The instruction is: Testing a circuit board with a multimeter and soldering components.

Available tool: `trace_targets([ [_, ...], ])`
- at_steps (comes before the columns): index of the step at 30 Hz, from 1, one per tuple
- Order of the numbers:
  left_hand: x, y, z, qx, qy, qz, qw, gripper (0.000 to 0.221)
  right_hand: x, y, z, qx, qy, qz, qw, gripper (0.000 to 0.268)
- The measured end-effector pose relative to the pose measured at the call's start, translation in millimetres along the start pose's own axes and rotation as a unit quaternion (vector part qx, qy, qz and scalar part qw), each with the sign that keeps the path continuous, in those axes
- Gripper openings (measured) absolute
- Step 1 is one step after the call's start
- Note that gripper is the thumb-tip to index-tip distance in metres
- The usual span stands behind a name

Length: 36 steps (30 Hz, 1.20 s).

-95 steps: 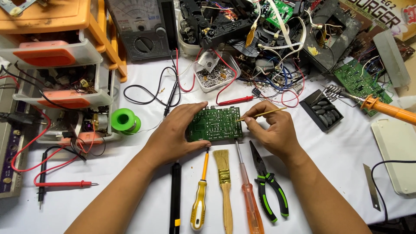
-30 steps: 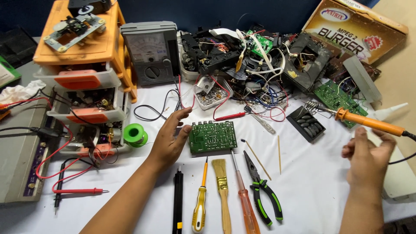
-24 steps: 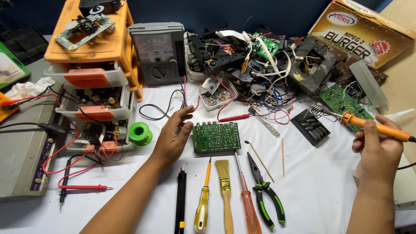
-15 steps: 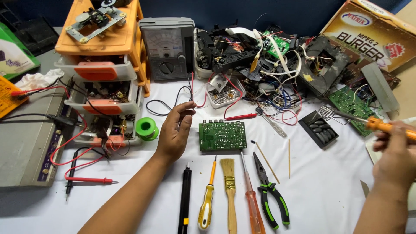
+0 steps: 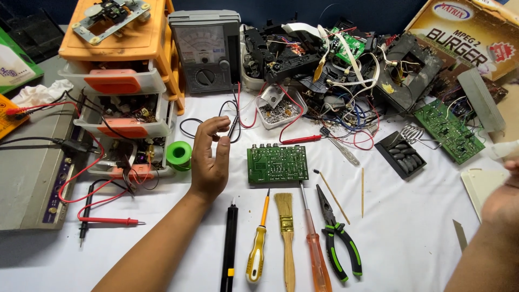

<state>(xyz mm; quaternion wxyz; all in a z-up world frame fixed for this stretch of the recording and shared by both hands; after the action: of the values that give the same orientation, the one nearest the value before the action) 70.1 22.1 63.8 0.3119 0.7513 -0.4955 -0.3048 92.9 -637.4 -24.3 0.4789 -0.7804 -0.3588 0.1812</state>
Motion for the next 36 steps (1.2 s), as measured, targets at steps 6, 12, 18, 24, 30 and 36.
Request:
trace_targets([
  [6, -3.0, 5.7, -3.7, 0.007, 0.015, 0.003, 1.0, 0.025, 173.1, -196.2, 116.2, 0.022, -0.097, -0.076, 0.992, 0.03],
  [12, -13.3, 15.9, -26.3, -0.015, 0.009, 0.115, 0.993, 0.025, 242.9, -206.5, 165.4, 0.061, -0.256, -0.203, 0.943, 0.016],
  [18, -50.6, 40.9, -49.3, 0.002, 0.054, 0.129, 0.99, 0.017, 252.1, -170.2, 186.3, 0.123, -0.273, -0.199, 0.933, 0.02],
  [24, -62.7, 62.7, -48.1, 0.005, -0.006, 0.078, 0.997, 0.016, 251.3, -160.3, 190.6, 0.153, -0.27, -0.218, 0.925, 0.023],
  [30, -14.0, 27.9, -39.1, -0.002, -0.191, -0.227, 0.955, 0.027, 250.7, -149.3, 192.4, 0.168, -0.238, -0.238, 0.927, 0.02],
  [36, 25.7, 1.6, -35.4, 0.054, -0.234, -0.358, 0.902, 0.017, 248.8, -155.3, 188.0, 0.105, -0.245, -0.207, 0.941, 0.022],
])
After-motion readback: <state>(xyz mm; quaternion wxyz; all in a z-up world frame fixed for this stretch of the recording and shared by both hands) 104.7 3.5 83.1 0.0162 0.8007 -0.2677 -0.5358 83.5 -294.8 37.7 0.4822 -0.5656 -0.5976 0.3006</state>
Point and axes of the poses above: each hand's wrist, its own z-axis away from the middle knuckle, its own x-axis out of the palm, y = z × x, the point moved 10 cm from there along -z, towards the middle knuckle, and after that the axes turned 1 degree about -x, right-handed, at the moved point
